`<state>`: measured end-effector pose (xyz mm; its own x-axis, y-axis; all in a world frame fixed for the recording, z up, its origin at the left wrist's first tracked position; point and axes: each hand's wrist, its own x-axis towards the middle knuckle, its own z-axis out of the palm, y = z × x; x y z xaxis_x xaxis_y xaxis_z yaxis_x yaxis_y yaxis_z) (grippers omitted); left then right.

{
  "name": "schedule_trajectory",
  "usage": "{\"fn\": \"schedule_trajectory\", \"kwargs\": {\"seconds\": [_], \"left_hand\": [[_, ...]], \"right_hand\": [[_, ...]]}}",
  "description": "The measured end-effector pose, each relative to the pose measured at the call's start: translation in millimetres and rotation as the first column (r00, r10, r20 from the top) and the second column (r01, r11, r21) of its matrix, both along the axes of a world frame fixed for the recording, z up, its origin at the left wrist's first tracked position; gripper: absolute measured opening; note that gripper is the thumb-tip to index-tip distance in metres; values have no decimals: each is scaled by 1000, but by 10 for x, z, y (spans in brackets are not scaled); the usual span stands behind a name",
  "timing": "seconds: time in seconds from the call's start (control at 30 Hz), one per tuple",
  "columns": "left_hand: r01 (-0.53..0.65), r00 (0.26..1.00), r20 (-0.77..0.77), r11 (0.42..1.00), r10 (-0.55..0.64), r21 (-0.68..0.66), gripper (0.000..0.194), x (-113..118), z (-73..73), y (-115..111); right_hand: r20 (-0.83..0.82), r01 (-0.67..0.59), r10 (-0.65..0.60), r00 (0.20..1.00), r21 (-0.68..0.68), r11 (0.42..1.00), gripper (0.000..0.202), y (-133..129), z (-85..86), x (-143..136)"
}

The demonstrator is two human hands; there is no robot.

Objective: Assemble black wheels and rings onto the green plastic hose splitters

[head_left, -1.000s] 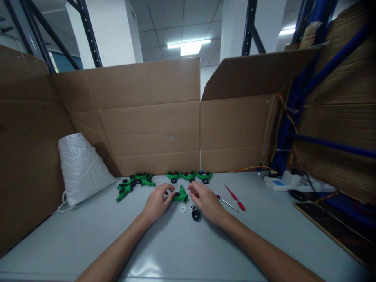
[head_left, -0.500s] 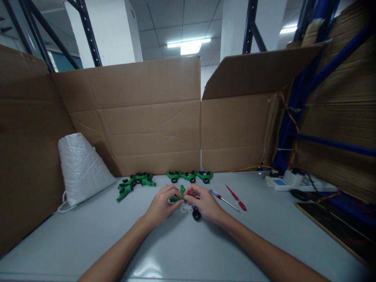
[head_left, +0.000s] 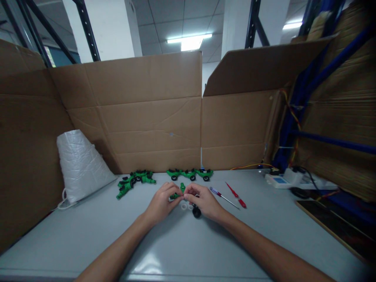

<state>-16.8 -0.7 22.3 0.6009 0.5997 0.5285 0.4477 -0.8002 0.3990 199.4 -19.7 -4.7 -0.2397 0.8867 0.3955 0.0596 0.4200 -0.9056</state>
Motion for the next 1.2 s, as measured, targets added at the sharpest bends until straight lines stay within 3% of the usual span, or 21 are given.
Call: {"fn": "schedule_trajectory", "kwargs": {"seconds": [0.43, 0.53, 0.6, 0.63, 0.73, 0.8, 0.87, 0.97, 1.2], "left_hand": [[1, 1000, -12, 1000, -1, 22, 22, 5, 19, -15], [-5, 1000, -15, 999, 5, 31, 21, 2, 37, -17], [-11, 1000, -12, 999, 11, 42, 20, -2, 39, -9], [-16, 1000, -8, 999, 16, 48, 19, -5, 37, -2], [-31, 1000, 5, 998, 30, 63, 16, -14, 21, 16], [-32, 999, 11, 997, 31, 74, 15, -16, 13, 22], [-29, 999, 16, 996, 28, 79, 14, -16, 12, 21], [-34, 999, 26, 996, 32, 81, 12, -15, 19, 20], [-42, 999, 26, 995, 40, 87, 12, -24, 18, 31]], "right_hand": [[83, 21, -27, 996, 79, 997, 15, -8, -1, -5], [188, 88, -112, 976, 130, 988, 13, 7, -4, 26], [351, 191, -262, 899, 222, 956, 12, 25, 10, 94], [443, 248, -359, 822, 289, 925, 12, 37, 18, 141], [667, 336, -565, 486, 454, 825, 12, 76, 21, 299], [739, 379, -612, 281, 500, 779, 15, 96, 0, 383], [774, 398, -611, 166, 515, 759, 19, 108, -31, 432], [796, 409, -598, 95, 516, 752, 25, 115, -72, 453], [806, 432, -592, 21, 526, 732, 34, 110, -91, 479]]}}
